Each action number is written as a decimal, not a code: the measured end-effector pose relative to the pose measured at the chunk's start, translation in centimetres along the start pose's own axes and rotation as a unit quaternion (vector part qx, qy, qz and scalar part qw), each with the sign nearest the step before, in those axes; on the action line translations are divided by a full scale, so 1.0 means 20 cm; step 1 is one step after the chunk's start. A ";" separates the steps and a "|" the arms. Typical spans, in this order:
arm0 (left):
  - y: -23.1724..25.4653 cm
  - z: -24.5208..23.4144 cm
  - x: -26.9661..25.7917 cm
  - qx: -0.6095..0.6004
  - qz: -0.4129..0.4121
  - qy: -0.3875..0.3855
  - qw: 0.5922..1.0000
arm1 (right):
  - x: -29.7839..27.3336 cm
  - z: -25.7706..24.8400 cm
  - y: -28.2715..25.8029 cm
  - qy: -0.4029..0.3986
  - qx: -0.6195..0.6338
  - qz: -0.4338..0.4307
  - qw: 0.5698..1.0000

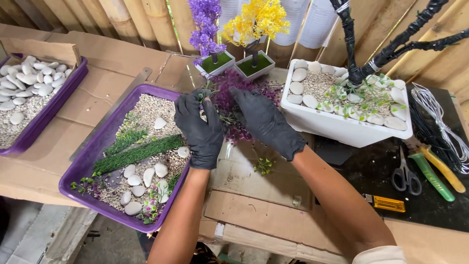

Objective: The person arranges small green artificial plants into a white rectangular planter containing white stones and a black tree-like structure. They pick up plant pieces from a purple tray and the table, positioning them around the base of the tree and among the stones. The person also handles purple artificial flowers and adjusts the placement of the green plants throughout the process.

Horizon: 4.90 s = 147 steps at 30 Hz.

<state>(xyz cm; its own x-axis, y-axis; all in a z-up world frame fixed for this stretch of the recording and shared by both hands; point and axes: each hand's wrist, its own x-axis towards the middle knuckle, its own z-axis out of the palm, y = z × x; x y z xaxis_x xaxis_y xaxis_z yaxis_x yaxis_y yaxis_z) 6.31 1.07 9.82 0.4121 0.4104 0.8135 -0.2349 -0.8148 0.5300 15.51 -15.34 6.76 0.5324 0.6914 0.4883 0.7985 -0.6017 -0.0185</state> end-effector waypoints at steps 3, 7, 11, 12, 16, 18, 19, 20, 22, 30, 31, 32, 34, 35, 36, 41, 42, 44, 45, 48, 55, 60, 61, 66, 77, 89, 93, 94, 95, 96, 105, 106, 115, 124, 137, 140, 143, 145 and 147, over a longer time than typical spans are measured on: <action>0.07 -0.13 0.01 -0.092 -0.011 0.023 0.995 | 0.03 -0.09 -0.04 -0.012 0.095 -0.009 0.995; 0.20 -0.27 0.01 -0.225 -0.057 0.013 0.973 | 0.00 -0.03 0.01 -0.019 0.074 0.013 0.997; 0.30 -0.45 -0.03 -0.288 -0.124 -0.206 0.927 | 0.01 0.12 0.06 -0.030 -0.026 0.034 0.999; 0.31 -0.49 -0.05 -0.309 -0.156 -0.295 0.890 | 0.01 0.13 0.04 -0.023 -0.026 0.049 0.998; 0.17 -0.42 -0.29 -0.210 -0.087 -0.457 0.860 | -0.01 0.04 0.01 0.000 0.146 0.114 0.983; 0.05 -0.38 -0.45 -0.018 0.077 -0.404 0.911 | 0.00 -0.10 -0.06 0.031 0.344 0.166 0.924; 0.04 -0.38 -0.44 -0.017 0.076 -0.403 0.912 | 0.00 -0.11 -0.07 0.031 0.345 0.164 0.924; 0.04 -0.38 -0.43 -0.020 0.039 -0.392 0.919 | -0.01 -0.11 -0.08 0.020 0.326 0.152 0.933; 0.02 -0.34 -0.41 -0.021 0.001 -0.381 0.924 | -0.02 -0.09 -0.06 0.009 0.310 0.140 0.940; -0.14 0.02 -0.45 0.195 0.052 -0.338 0.919 | -0.04 0.13 0.08 0.002 -0.134 -0.036 0.990; -0.13 0.04 -0.44 0.198 0.053 -0.337 0.919 | -0.03 0.16 0.10 0.004 -0.132 -0.037 0.991; -0.12 0.06 -0.43 0.188 0.036 -0.342 0.920 | -0.04 0.19 0.12 -0.003 -0.133 -0.028 0.991; -0.10 0.09 -0.41 0.180 0.020 -0.347 0.920 | -0.05 0.20 0.15 -0.007 -0.132 -0.018 0.991; -0.10 0.11 -0.40 0.164 -0.006 -0.353 0.921 | -0.06 0.19 0.16 0.004 -0.130 -0.020 0.991; -0.09 0.14 -0.38 0.146 -0.031 -0.358 0.922 | -0.06 0.17 0.18 0.015 -0.132 -0.023 0.991; -0.22 0.27 -0.44 0.191 -0.024 -0.377 0.906 | -0.04 -0.04 0.02 0.036 -0.037 0.081 0.995; -0.24 0.30 -0.46 0.209 -0.012 -0.374 0.904 | -0.05 -0.05 0.01 0.042 -0.024 0.089 0.995; -0.26 0.32 -0.49 0.228 0.018 -0.349 0.909 | -0.05 -0.02 -0.02 0.071 -0.015 0.116 0.991; -0.28 0.33 -0.51 0.247 0.047 -0.322 0.913 | -0.04 -0.01 -0.03 0.099 -0.006 0.142 0.985; -0.26 0.29 -0.46 0.212 0.062 -0.320 0.921 | -0.04 0.12 -0.04 0.164 0.019 0.141 0.976; -0.24 0.26 -0.46 0.225 0.094 -0.294 0.924 | -0.07 0.12 0.04 0.194 0.051 0.066 0.977; 0.01 -0.03 -0.22 0.222 0.117 -0.099 0.963 | -0.15 0.40 0.28 0.111 0.164 0.161 0.967; -0.02 -0.04 -0.20 0.220 0.118 -0.101 0.963 | -0.14 0.27 0.20 0.110 0.164 0.165 0.966; -0.06 -0.13 -0.12 -0.104 -0.012 -0.071 0.992 | -0.08 0.04 -0.05 0.149 0.200 0.123 0.961; -0.17 -0.17 -0.52 0.138 0.068 -0.326 0.933 | -0.08 -0.30 -0.21 -0.002 0.263 0.147 0.953; -0.26 -0.49 -0.91 0.198 0.133 -0.310 0.920 | -0.16 -0.40 -0.12 -0.331 0.084 0.138 0.929; -0.01 -0.57 -0.79 -0.004 0.013 -0.353 0.935 | -0.17 -0.32 -0.04 -0.245 0.147 0.072 0.956; -0.02 -0.54 -0.78 -0.007 0.010 -0.352 0.936 | -0.15 -0.45 -0.10 -0.248 0.144 0.072 0.955; -0.03 -0.51 -0.78 0.017 0.050 -0.368 0.928 | -0.13 -0.58 -0.16 -0.258 0.153 0.102 0.948; -0.04 -0.48 -0.76 0.043 0.091 -0.383 0.918 | -0.11 -0.71 -0.22 -0.266 0.163 0.131 0.941; 0.16 -0.43 -0.69 0.029 0.161 -0.395 0.904 | -0.62 -0.64 -0.04 -0.185 0.217 0.148 0.947; 0.19 -0.42 -0.69 0.028 0.160 -0.393 0.905 | -0.63 -0.57 -0.03 -0.185 0.214 0.147 0.948; 0.45 -0.30 -0.77 -0.134 0.156 -0.402 0.892 | -0.73 -0.03 0.09 0.126 -0.074 -0.109 0.983; 0.40 0.06 -0.84 -0.186 0.281 -0.510 0.791 | -0.90 -0.51 0.29 -0.031 0.099 0.018 0.994; 0.49 0.24 -0.46 -0.104 0.301 -0.387 0.865 | -0.92 -0.67 0.28 -0.104 0.188 0.204 0.955; 0.51 0.34 -0.47 -0.155 0.282 -0.365 0.874 | -0.92 -0.69 0.24 -0.094 0.208 0.202 0.952; 0.41 0.48 -0.58 -0.138 0.294 -0.360 0.875 | -0.95 -0.67 0.28 -0.067 0.231 0.207 0.948; 0.36 0.53 -0.64 -0.127 0.304 -0.362 0.872 | -0.96 -0.65 0.31 -0.068 0.237 0.222 0.943; 0.35 0.53 -0.66 -0.145 0.269 -0.347 0.886 | -0.94 -0.64 0.31 -0.064 0.240 0.221 0.943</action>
<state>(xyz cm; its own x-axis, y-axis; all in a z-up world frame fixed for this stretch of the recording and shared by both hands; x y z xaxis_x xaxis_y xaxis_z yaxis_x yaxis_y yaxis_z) 8.50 -14.39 0.36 0.5902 -0.4397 0.6770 -0.7377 -0.6344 0.2311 6.86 -37.29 8.62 0.8476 0.4777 0.2312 0.5100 -0.6130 -0.6034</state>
